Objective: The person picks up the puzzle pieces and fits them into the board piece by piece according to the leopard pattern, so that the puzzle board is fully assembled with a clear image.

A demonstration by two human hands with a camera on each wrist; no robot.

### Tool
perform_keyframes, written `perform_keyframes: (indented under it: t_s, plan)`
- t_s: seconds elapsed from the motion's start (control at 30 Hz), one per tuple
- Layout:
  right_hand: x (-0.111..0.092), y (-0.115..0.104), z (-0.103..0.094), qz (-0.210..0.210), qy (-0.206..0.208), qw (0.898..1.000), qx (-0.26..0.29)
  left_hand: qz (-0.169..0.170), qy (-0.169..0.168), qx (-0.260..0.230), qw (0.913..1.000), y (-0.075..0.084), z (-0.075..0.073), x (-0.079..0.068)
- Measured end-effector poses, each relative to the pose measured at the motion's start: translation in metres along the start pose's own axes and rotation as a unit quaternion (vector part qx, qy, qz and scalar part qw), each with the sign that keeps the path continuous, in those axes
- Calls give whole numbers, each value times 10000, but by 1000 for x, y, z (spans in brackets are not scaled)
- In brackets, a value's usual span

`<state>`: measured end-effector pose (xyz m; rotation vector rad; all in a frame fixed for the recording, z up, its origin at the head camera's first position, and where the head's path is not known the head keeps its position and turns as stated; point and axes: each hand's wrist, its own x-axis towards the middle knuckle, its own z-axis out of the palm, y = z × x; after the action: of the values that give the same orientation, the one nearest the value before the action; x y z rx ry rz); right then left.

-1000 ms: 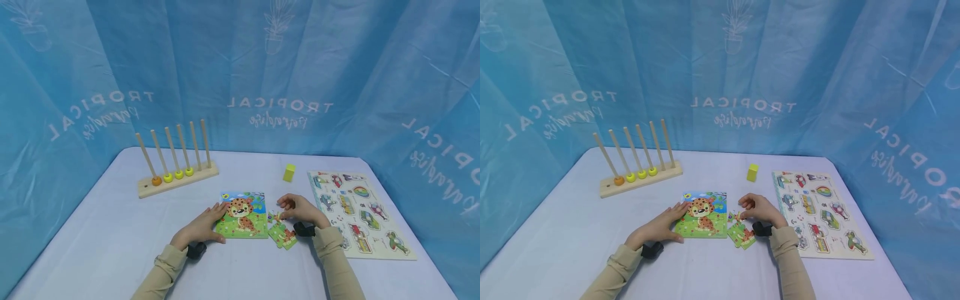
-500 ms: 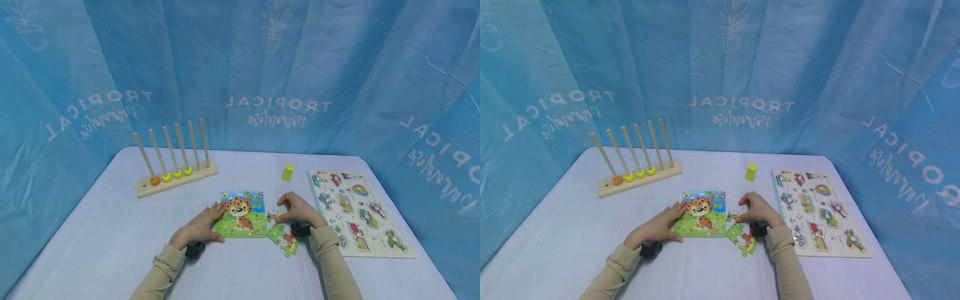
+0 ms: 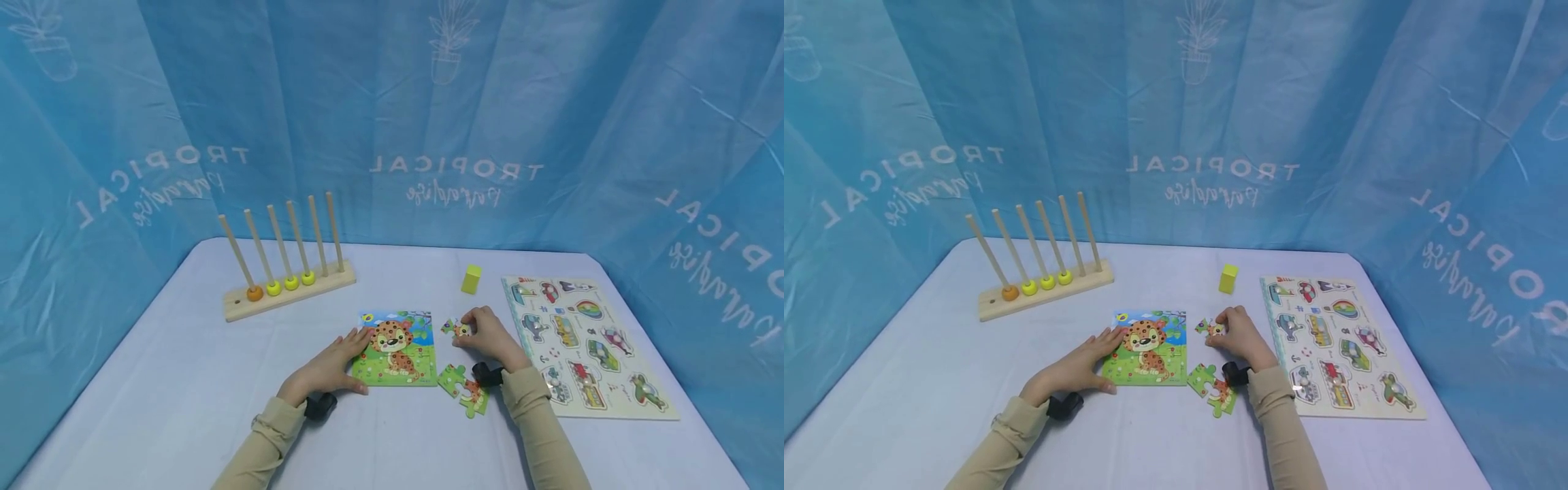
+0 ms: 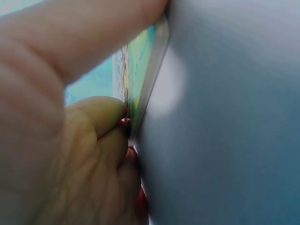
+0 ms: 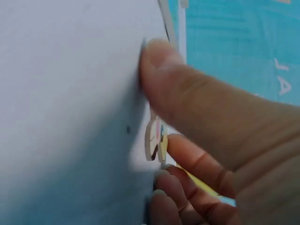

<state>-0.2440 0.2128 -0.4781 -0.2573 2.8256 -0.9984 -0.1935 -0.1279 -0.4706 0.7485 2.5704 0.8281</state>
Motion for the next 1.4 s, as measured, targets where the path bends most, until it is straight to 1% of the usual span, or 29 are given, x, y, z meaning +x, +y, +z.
perform_keyframes:
  t_s: [0.13, 0.23, 0.33, 0.4, 0.47, 0.57, 0.63, 0.67, 0.73, 0.83, 0.9, 0.97, 1.0, 1.07, 1.2, 1.27, 1.4]
  plan:
    - [2, -3, 0, -56, -81, 9999, -88, -16, -23, 1, 10000, 1, -1, 0]
    - [5, -10, 0, 25, -125, 9999, 36, -83, -36, -18, 10000, 2, -2, -1]
    - [11, -14, 2, 184, 163, 9995, 201, -71, -15, -26, 10000, 2, -2, -1]
    - [14, -14, 4, 234, 446, 9981, 354, -40, 1, -29, 10000, 3, -1, -1]
    - [16, -12, 7, 301, 712, 9954, 570, -38, -1, -30, 10000, 2, 0, 0]
    - [15, -11, 8, 355, 887, 9896, 1074, -81, -6, -59, 9999, 2, 1, 0]
    - [15, -13, 8, 368, 880, 9858, 1385, -115, 6, -64, 9999, 2, 0, 0]
    - [15, -15, 8, 311, 824, 9849, 1489, -119, 15, -67, 9999, 2, 0, 0]
    - [14, -22, 8, 76, 565, 9861, 1559, -110, 30, -56, 9999, 2, 0, 0]
    - [12, -37, 13, -464, -44, 9885, 1442, -83, 22, -31, 10000, 1, 0, 0]
    - [10, -48, 19, -792, -521, 9862, 1357, -51, 9, -11, 10000, 1, 0, 1]
    - [9, -57, 28, -966, -864, 9840, 1223, -17, 10, -4, 10000, 1, -1, 1]
    - [8, -62, 32, -974, -976, 9836, 1164, -2, 13, -4, 10000, 1, -1, 1]
    - [8, -68, 41, -969, -1027, 9854, 950, 18, 16, 15, 10000, 1, -1, 0]
    - [9, -73, 53, -964, -840, 9910, 389, -31, 7, -9, 10000, 2, -1, 0]
    - [10, -74, 56, -927, -758, 9926, 198, -49, 7, -12, 10000, 2, -1, 0]
    - [11, -80, 58, -703, -645, 9954, -3, -12, 33, -20, 10000, 2, -1, -1]
